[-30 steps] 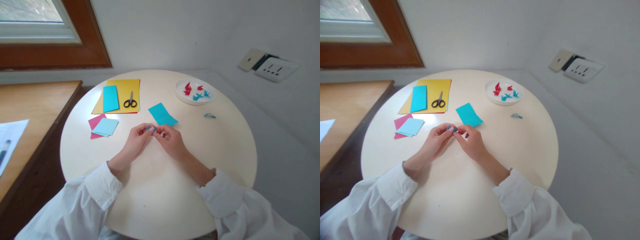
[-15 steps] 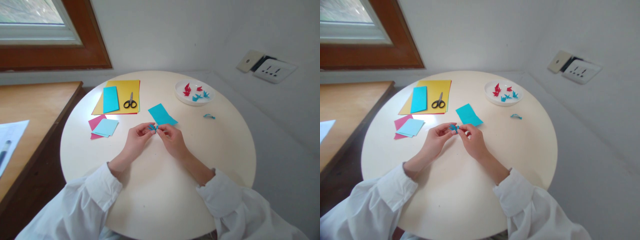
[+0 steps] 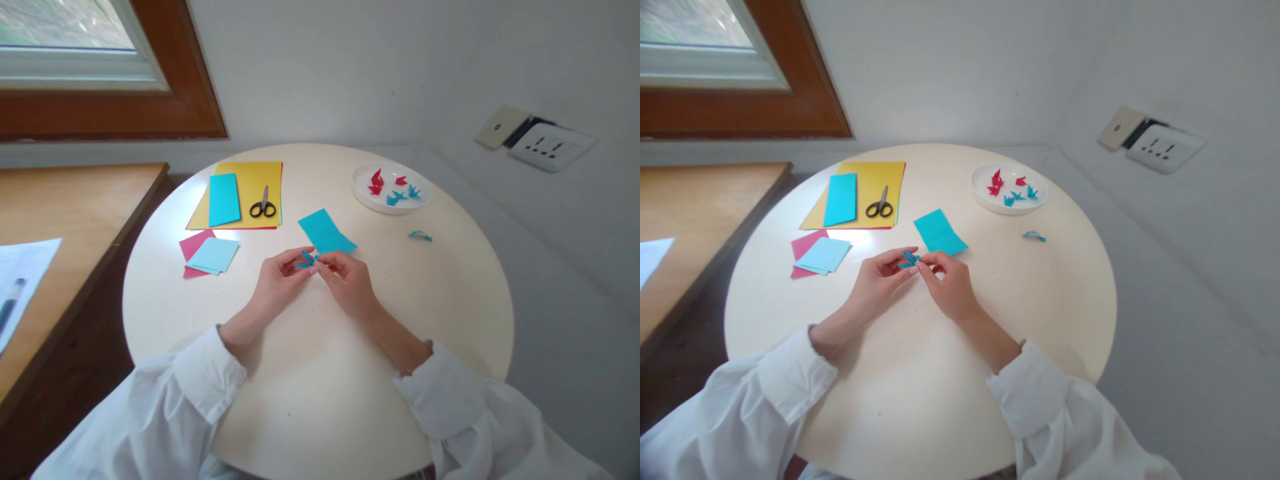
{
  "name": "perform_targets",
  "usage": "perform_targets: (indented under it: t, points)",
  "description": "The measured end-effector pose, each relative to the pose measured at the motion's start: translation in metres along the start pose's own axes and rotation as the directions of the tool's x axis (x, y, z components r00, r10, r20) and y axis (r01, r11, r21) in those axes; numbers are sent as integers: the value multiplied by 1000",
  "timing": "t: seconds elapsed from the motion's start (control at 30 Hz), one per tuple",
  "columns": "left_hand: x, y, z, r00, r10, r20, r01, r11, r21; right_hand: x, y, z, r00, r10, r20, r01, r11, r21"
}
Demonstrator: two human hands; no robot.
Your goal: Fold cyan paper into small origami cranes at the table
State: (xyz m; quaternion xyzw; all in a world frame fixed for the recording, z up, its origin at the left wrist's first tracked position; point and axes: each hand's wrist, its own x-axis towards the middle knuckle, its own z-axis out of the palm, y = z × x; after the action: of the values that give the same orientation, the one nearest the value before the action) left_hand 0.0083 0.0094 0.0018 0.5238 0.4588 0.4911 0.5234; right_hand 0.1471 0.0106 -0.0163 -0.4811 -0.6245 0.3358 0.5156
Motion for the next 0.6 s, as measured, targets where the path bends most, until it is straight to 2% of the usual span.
perform_targets:
  t: [0.27, 0.6]
  points:
    - [-1, 7, -2, 1000, 26, 5, -26, 994, 106, 2, -1, -2, 999, 37, -9, -36, 998, 60]
    - [-2, 9, -1, 1000, 14, -7, -14, 999, 52, 2, -2, 0, 994, 104, -15, -101, 987, 128]
